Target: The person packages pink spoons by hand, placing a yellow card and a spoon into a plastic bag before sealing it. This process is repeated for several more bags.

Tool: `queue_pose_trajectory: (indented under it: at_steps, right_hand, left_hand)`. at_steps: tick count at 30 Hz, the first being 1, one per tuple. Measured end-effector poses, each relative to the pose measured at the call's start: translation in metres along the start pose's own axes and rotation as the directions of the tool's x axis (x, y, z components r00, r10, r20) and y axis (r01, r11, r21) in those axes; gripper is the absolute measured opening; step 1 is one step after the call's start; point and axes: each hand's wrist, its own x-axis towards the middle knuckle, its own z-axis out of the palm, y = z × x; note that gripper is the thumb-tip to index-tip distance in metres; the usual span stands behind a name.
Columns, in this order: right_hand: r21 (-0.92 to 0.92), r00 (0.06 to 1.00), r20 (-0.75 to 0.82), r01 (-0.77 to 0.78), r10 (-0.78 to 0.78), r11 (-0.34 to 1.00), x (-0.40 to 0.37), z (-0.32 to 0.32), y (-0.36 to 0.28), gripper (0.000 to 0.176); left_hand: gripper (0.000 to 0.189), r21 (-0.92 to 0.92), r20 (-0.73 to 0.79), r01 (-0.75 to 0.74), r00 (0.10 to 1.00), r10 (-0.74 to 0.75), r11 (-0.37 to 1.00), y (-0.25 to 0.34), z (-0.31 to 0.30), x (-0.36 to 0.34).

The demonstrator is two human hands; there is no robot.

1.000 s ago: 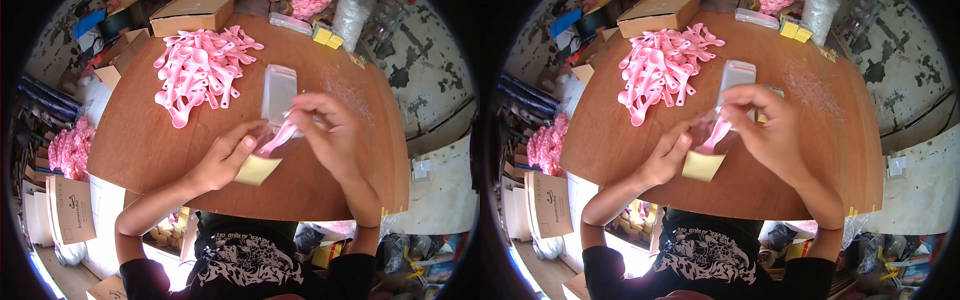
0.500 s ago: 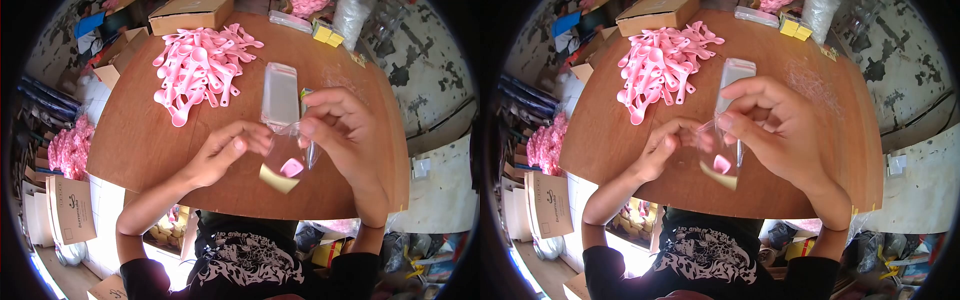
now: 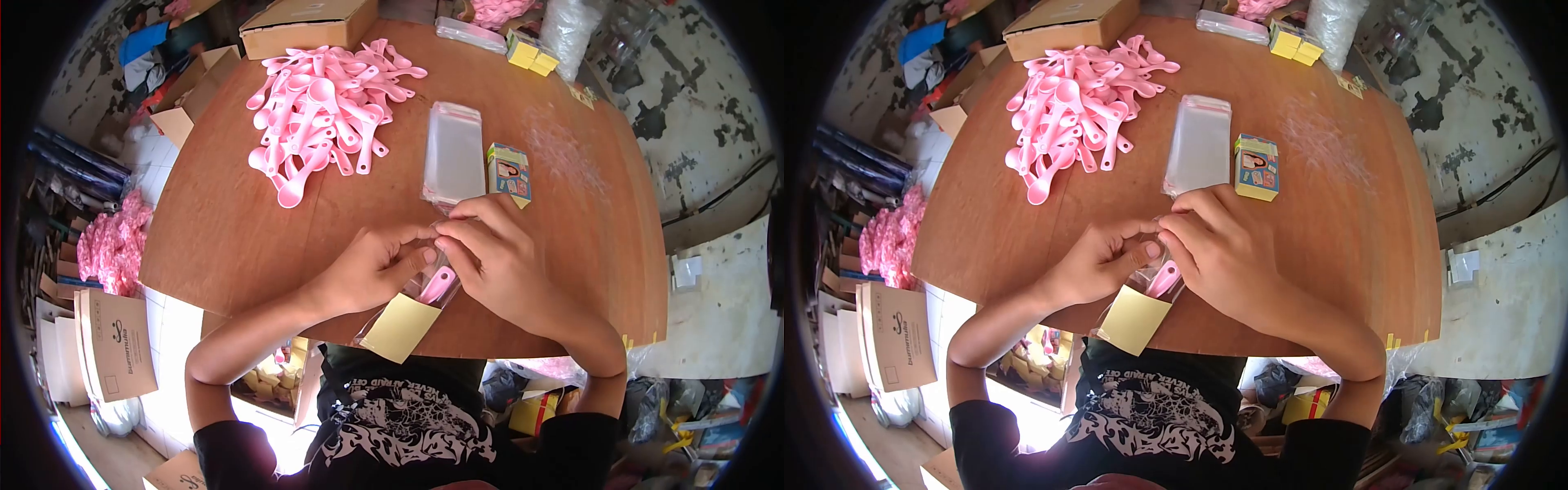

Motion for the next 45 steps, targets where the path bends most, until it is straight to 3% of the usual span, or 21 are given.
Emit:
queue_pose_trajectory:
  at_steps: [2, 3, 5, 9, 11, 14, 16, 22, 24, 26, 28, 30, 33, 34, 35, 36, 38, 39, 41, 44, 45]
  right_hand:
    - [-0.046, 1.000, -0.006, 0.017, -0.018, 0.999, -0.002, 0.003, 0.000, 0.010]
    - [-0.064, 1.000, 0.015, 0.026, -0.025, 0.998, -0.003, 0.003, -0.001, 0.010]
    - [-0.077, 0.999, 0.036, 0.037, -0.035, 0.996, -0.005, 0.004, -0.004, 0.010]
    - [-0.150, 0.991, 0.121, 0.076, -0.058, 0.986, -0.006, 0.006, -0.007, 0.011]
    - [-0.155, 0.988, 0.135, 0.100, -0.079, 0.983, -0.005, 0.006, -0.004, 0.011]
    - [-0.065, 0.995, 0.067, 0.072, -0.067, 0.995, -0.004, 0.009, 0.004, 0.013]
    - [0.150, 1.000, -0.012, -0.025, 0.027, 0.988, -0.004, 0.008, 0.008, 0.015]
    - [0.374, 0.973, 0.005, -0.216, 0.231, 0.902, -0.005, -0.010, 0.008, 0.014]
    - [0.449, 0.946, 0.035, -0.304, 0.324, 0.840, 0.000, -0.028, 0.014, 0.014]
    - [0.712, 0.885, 0.080, -0.372, 0.458, 0.595, 0.006, -0.048, 0.031, 0.005]
    - [0.890, 0.915, 0.119, -0.270, 0.386, 0.367, 0.013, -0.074, 0.080, 0.007]
    - [0.977, 0.940, 0.200, -0.211, 0.275, 0.013, 0.016, -0.096, 0.130, 0.016]
    - [0.945, 0.886, 0.283, -0.324, 0.366, 0.053, -0.019, -0.087, 0.225, 0.014]
    - [0.395, 0.822, 0.169, -0.561, 0.543, 0.727, -0.040, -0.072, 0.256, 0.019]
    - [-0.502, 0.828, -0.052, -0.505, 0.559, 0.702, -0.049, -0.063, 0.271, 0.025]
    - [-0.500, 0.829, -0.054, -0.505, 0.557, 0.703, -0.047, -0.061, 0.263, 0.025]
    - [-0.143, 0.780, -0.327, -0.598, 0.533, 0.788, -0.037, -0.049, 0.225, 0.034]
    - [-0.140, 0.783, -0.318, -0.597, 0.535, 0.790, -0.029, -0.042, 0.200, 0.034]
    - [0.381, 0.752, -0.280, -0.484, 0.597, 0.788, -0.015, -0.032, 0.143, 0.025]
    - [0.635, 0.853, 0.190, -0.484, 0.486, 0.602, -0.014, -0.019, 0.076, 0.021]
    - [0.665, 0.822, 0.351, -0.556, 0.449, 0.498, -0.021, -0.011, 0.063, 0.022]
  left_hand:
    - [0.025, 0.202, -0.024, 0.044, 0.999, -0.040, 0.978, 0.006, 0.001, -0.002]
    - [0.025, 0.202, -0.025, 0.045, 0.999, -0.040, 0.978, 0.005, 0.002, -0.002]
    - [0.022, 0.293, -0.008, -0.096, 0.995, 0.103, 0.951, 0.002, 0.004, -0.002]
    - [0.022, 0.416, 0.084, -0.198, 0.980, 0.179, 0.888, 0.002, 0.003, 0.000]
    - [0.020, 0.475, 0.131, -0.328, 0.944, 0.303, 0.817, -0.003, 0.002, 0.002]
    - [0.024, 0.479, 0.168, -0.294, 0.956, 0.242, 0.827, 0.002, 0.000, 0.000]
    - [0.029, 0.455, 0.154, -0.289, 0.957, 0.245, 0.842, 0.006, 0.002, -0.003]
    - [0.041, 0.349, 0.130, -0.357, 0.934, 0.332, 0.867, 0.001, -0.001, -0.002]
    - [0.040, 0.301, 0.119, -0.350, 0.937, 0.329, 0.887, -0.001, -0.002, -0.005]
    - [0.033, 0.075, -0.054, -0.262, 0.962, 0.266, 0.962, -0.008, -0.003, -0.007]
    - [0.031, -0.017, -0.126, -0.230, 0.966, 0.226, 0.973, -0.004, -0.005, -0.005]
    - [0.032, -0.112, -0.196, -0.194, 0.966, 0.170, 0.975, -0.007, -0.010, -0.001]
    - [0.033, -0.140, -0.205, -0.152, 0.971, 0.122, 0.978, -0.003, -0.011, 0.002]
    - [0.033, -0.156, -0.191, -0.132, 0.976, 0.102, 0.979, -0.003, -0.013, 0.003]
    - [0.032, -0.144, -0.209, -0.120, 0.974, 0.089, 0.982, -0.011, -0.015, 0.005]
    - [0.032, -0.141, -0.210, -0.121, 0.974, 0.090, 0.983, -0.009, -0.016, 0.006]
    - [0.032, -0.151, -0.220, -0.061, 0.975, 0.027, 0.987, -0.004, -0.013, 0.006]
    - [0.032, -0.155, -0.228, -0.056, 0.974, 0.020, 0.986, -0.004, -0.013, 0.006]
    - [0.034, -0.156, -0.196, 0.009, 0.980, -0.040, 0.988, -0.002, -0.014, 0.009]
    - [0.036, -0.210, -0.188, -0.008, 0.982, -0.032, 0.978, -0.006, -0.009, 0.011]
    - [0.036, -0.209, -0.183, -0.006, 0.983, -0.032, 0.978, -0.006, -0.007, 0.011]
